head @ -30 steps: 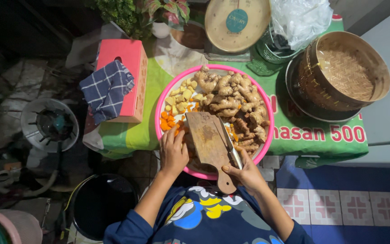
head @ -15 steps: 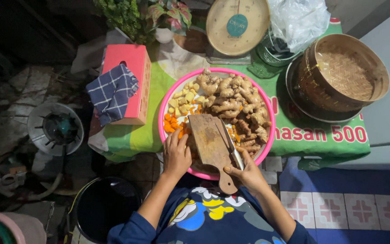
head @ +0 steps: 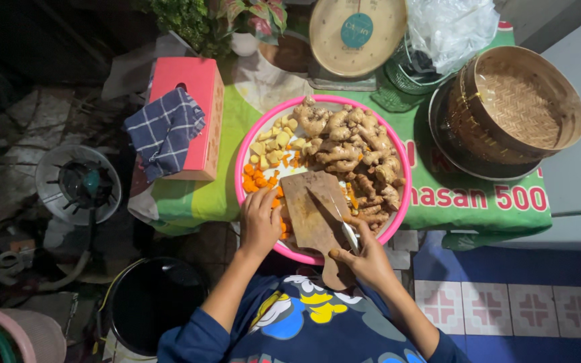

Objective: The person chops ginger and carrots on a wooden cutting board using a knife, placing the cut pieces into a pink tray. They occasionally pause to wipe the knife and reposition the vegetables.

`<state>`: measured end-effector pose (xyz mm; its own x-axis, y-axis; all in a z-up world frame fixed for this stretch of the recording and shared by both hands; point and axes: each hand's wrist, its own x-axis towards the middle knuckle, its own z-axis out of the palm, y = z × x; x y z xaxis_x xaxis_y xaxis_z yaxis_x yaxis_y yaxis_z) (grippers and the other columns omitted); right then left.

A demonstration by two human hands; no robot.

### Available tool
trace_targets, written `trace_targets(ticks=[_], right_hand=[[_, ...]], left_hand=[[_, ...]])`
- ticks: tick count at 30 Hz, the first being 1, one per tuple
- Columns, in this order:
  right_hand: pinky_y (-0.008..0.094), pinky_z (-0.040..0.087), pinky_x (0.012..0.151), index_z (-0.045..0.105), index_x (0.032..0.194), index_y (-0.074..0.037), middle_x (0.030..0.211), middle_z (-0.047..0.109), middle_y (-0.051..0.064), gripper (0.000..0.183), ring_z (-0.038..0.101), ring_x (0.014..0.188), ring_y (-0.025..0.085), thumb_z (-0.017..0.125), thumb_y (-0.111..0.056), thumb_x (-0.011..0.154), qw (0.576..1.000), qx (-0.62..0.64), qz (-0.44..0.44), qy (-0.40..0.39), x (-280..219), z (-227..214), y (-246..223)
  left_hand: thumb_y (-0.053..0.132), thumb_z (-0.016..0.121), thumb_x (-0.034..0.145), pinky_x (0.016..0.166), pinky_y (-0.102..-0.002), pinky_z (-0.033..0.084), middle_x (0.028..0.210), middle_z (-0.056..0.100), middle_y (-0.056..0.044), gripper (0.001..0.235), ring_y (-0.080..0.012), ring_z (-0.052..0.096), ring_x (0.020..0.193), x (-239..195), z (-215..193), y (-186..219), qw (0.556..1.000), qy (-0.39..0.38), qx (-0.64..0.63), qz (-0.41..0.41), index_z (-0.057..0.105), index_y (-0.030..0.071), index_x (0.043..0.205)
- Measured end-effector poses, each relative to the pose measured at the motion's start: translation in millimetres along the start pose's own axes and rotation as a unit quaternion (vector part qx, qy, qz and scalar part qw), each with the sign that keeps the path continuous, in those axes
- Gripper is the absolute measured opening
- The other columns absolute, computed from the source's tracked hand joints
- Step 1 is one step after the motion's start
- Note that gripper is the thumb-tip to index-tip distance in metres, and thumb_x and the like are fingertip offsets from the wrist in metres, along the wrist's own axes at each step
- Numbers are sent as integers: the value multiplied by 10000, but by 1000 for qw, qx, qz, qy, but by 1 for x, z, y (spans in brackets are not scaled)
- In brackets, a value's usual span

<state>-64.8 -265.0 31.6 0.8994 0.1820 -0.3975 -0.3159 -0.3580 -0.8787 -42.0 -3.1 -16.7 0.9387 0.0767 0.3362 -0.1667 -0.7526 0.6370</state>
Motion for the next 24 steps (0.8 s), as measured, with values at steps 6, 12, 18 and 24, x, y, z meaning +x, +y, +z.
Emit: trace_targets(ticks=[6, 12, 18, 24], right_hand=[[285, 543, 859, 511, 1395, -83, 1138, 689, 62, 712, 637, 1028, 125, 837, -50, 762, 998, 66, 6, 13, 0, 2, -3], [303, 543, 742, 541, 1368, -102, 982, 693, 78, 518, 649, 835, 142, 737, -93, 889, 997, -38, 32, 60, -1, -1, -2], [278, 575, 717, 540, 1334, -85, 975, 717, 63, 464, 711, 849, 104, 699, -51, 899, 996, -26, -50, 69, -4, -2, -3], [300, 566, 687, 547, 1372, -115, 959, 689, 67, 507, 664, 821, 114, 702, -37, 896, 996, -12, -15, 84, -4, -6, -1]], left_hand=[[72, 737, 812, 931, -467, 482, 1079, 676, -174, 283, -378, 607, 1035, 19, -2, 3, 1000, -15, 10, -13, 706, 3, 1085], [53, 727, 811, 939, -456, 488, 1105, 672, -169, 285, -374, 611, 1052, 61, 4, 1, 999, 12, 51, 8, 689, 13, 1090], [-36, 655, 781, 873, -484, 485, 1081, 656, -194, 439, -391, 610, 1033, 94, 17, -12, 982, -88, 164, -22, 654, -17, 1219], [-91, 572, 766, 896, -464, 509, 1023, 684, -215, 444, -400, 632, 999, 97, 21, -33, 996, -32, 76, -17, 684, -28, 1191]])
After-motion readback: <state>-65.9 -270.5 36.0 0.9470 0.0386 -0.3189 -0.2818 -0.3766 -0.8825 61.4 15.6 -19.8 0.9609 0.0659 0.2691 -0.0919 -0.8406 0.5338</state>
